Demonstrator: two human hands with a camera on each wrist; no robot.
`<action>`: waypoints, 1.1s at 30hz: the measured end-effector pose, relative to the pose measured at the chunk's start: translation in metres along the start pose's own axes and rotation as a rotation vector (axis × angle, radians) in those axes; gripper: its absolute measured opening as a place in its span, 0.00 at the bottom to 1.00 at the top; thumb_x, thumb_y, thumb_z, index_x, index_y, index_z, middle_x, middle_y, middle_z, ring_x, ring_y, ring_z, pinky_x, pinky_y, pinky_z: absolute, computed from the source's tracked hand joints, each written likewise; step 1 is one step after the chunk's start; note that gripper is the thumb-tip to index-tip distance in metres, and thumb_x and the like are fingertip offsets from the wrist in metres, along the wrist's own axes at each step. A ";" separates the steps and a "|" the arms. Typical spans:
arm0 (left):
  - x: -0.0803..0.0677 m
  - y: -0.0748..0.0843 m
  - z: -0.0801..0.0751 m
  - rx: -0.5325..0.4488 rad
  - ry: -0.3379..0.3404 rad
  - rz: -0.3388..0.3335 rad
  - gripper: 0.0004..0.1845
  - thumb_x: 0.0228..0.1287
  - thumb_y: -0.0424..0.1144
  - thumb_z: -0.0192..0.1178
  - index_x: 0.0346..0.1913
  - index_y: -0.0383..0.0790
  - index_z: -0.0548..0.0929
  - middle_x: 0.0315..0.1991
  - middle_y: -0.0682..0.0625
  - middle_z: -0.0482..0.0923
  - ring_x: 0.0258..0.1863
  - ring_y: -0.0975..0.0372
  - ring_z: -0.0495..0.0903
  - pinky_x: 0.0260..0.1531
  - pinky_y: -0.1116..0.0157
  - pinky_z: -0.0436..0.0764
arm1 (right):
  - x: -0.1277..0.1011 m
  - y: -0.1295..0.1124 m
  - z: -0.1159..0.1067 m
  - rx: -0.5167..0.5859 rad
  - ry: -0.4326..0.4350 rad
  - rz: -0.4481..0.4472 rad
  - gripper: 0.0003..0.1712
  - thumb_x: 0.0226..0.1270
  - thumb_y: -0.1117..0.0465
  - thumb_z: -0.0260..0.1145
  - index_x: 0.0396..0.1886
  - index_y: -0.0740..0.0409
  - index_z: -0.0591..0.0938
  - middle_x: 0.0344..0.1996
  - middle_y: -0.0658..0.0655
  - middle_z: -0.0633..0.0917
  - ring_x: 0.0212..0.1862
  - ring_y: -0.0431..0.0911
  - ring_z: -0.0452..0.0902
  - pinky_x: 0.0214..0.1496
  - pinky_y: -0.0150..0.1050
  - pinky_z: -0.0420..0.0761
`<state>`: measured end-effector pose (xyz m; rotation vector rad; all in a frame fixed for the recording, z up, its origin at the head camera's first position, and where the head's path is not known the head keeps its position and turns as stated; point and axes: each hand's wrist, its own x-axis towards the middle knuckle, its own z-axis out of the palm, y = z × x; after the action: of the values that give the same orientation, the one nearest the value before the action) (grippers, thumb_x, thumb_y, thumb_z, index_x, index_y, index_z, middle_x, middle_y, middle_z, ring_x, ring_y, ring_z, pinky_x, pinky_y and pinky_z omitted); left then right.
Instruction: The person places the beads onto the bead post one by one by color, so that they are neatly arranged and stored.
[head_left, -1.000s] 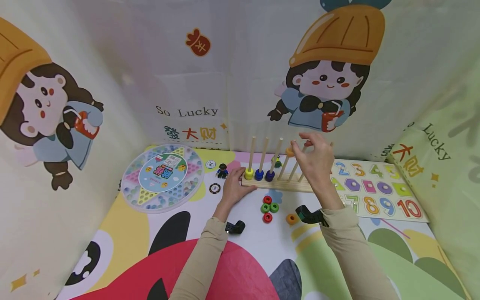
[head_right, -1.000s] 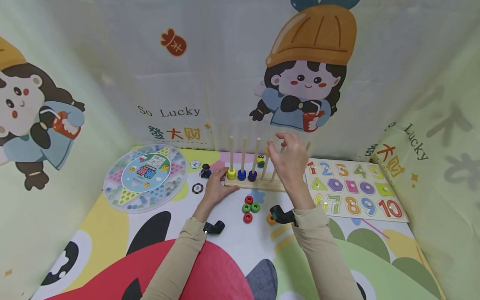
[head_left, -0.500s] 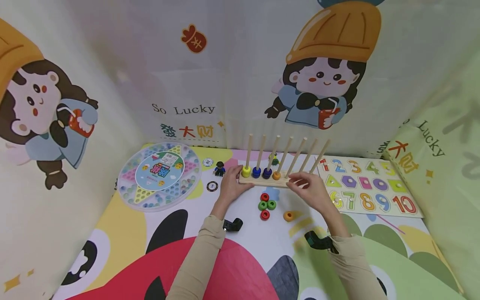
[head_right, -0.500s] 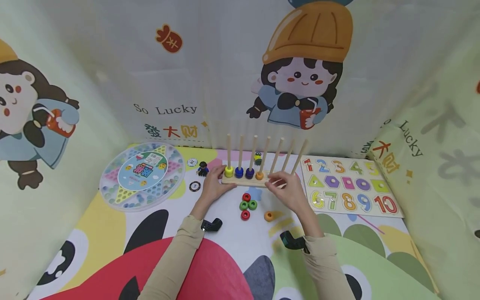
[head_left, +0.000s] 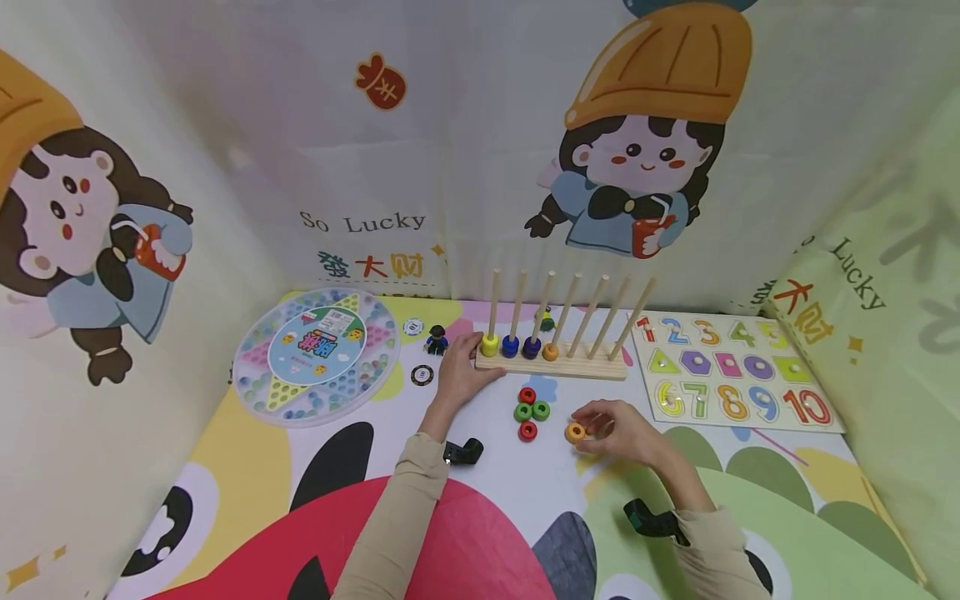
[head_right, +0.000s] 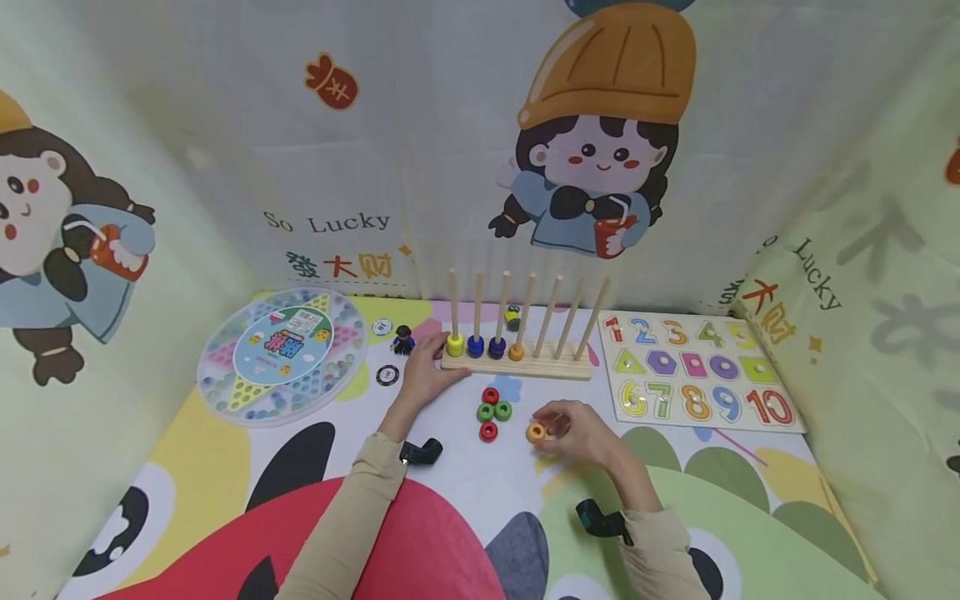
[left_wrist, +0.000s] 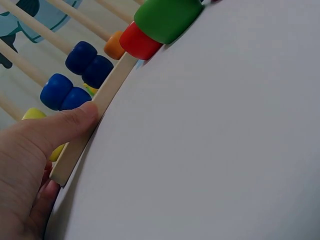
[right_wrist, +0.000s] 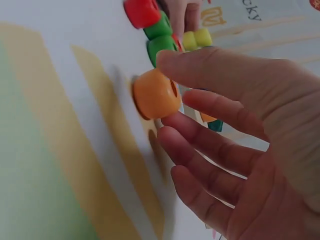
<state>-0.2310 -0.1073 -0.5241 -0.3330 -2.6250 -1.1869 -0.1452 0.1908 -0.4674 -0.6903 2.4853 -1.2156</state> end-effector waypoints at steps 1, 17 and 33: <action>0.000 0.000 0.000 -0.002 0.001 0.002 0.43 0.46 0.48 0.79 0.64 0.30 0.75 0.59 0.38 0.75 0.53 0.49 0.76 0.53 0.52 0.77 | 0.000 0.001 0.001 -0.005 0.001 0.000 0.21 0.52 0.64 0.78 0.46 0.66 0.84 0.36 0.56 0.86 0.36 0.49 0.80 0.38 0.37 0.82; -0.001 -0.001 0.001 -0.010 0.008 -0.009 0.43 0.46 0.48 0.79 0.64 0.30 0.75 0.60 0.38 0.74 0.53 0.49 0.76 0.51 0.54 0.79 | 0.005 0.006 0.014 -0.059 0.212 -0.074 0.15 0.52 0.70 0.76 0.42 0.64 0.87 0.35 0.54 0.85 0.35 0.46 0.81 0.36 0.38 0.83; 0.000 -0.002 0.002 0.003 -0.005 -0.012 0.44 0.46 0.50 0.78 0.64 0.30 0.75 0.61 0.39 0.74 0.53 0.49 0.75 0.52 0.54 0.78 | 0.032 -0.030 -0.022 -0.049 0.489 -0.093 0.17 0.58 0.68 0.73 0.48 0.68 0.85 0.42 0.63 0.85 0.39 0.55 0.83 0.37 0.36 0.83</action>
<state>-0.2313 -0.1072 -0.5267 -0.3208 -2.6360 -1.1871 -0.1739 0.1725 -0.4320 -0.5800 2.9087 -1.5127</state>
